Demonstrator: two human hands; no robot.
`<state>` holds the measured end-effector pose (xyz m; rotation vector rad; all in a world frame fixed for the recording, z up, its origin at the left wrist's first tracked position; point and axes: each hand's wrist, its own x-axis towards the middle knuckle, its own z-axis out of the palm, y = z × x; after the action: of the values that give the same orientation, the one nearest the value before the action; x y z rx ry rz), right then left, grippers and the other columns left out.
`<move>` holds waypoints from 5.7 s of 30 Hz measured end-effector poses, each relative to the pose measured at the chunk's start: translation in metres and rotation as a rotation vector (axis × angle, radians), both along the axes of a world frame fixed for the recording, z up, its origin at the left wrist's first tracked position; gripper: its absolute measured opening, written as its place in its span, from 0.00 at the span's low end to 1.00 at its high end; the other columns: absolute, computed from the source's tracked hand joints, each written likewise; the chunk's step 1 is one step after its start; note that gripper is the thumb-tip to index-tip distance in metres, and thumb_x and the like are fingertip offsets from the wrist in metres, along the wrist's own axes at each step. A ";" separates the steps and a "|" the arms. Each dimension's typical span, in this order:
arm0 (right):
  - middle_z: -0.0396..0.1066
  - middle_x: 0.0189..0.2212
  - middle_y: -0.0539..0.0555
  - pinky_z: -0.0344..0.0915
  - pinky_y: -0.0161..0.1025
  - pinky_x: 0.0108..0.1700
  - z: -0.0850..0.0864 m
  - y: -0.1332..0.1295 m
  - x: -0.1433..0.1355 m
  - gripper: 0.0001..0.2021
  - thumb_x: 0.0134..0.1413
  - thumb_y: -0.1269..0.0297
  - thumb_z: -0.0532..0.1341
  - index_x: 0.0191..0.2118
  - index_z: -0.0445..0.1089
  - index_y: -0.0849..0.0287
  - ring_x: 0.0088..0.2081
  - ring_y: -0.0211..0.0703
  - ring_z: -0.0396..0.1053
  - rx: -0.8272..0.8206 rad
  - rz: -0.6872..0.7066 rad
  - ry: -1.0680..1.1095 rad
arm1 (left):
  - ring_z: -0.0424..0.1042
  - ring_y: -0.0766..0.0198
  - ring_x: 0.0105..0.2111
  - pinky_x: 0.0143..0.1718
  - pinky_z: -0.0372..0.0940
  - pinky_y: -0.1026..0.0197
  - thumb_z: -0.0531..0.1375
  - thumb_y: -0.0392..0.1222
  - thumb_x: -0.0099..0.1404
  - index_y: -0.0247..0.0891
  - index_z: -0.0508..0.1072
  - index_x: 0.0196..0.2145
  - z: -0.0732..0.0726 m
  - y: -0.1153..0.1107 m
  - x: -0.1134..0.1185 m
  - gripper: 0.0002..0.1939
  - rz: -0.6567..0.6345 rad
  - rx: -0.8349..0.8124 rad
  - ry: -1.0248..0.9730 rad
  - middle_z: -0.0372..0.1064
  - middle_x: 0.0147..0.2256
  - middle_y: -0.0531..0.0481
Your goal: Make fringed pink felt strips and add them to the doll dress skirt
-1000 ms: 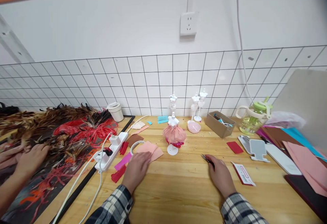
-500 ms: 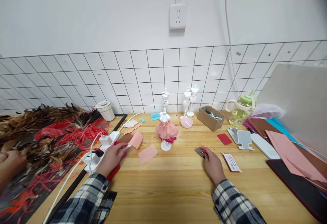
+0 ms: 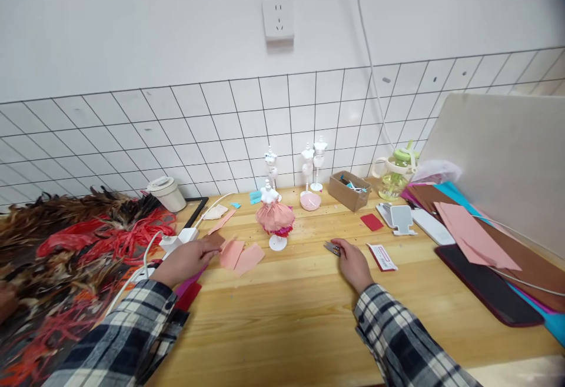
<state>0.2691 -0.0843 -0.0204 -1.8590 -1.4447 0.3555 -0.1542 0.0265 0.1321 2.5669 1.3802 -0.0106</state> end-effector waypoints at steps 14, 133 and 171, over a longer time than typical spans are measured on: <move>0.74 0.45 0.57 0.65 0.44 0.50 0.003 0.002 0.002 0.20 0.52 0.72 0.47 0.46 0.71 0.60 0.46 0.45 0.71 0.148 -0.070 0.225 | 0.73 0.45 0.39 0.34 0.61 0.55 0.49 0.62 0.61 0.44 0.76 0.42 0.011 -0.024 -0.010 0.26 0.345 0.240 0.175 0.76 0.39 0.41; 0.62 0.22 0.48 0.55 0.35 0.33 0.042 -0.002 -0.146 0.27 0.66 0.50 0.37 0.26 0.63 0.57 0.27 0.38 0.61 -0.170 0.491 0.343 | 0.72 0.66 0.37 0.42 0.66 0.61 0.70 0.36 0.47 0.38 0.64 0.48 -0.086 -0.074 0.117 0.31 0.480 -0.596 -1.583 0.70 0.42 0.48; 0.62 0.20 0.49 0.51 0.35 0.30 0.050 0.001 -0.143 0.24 0.64 0.49 0.42 0.23 0.60 0.57 0.25 0.39 0.58 -0.198 0.517 0.197 | 0.72 0.65 0.35 0.42 0.65 0.59 0.70 0.39 0.47 0.37 0.65 0.49 -0.090 -0.074 0.118 0.32 0.419 -0.532 -1.468 0.70 0.42 0.46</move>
<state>0.1265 -0.0833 0.0296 -1.5177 -1.7865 0.9344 -0.0363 -0.0479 0.0422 1.1417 0.9601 1.1181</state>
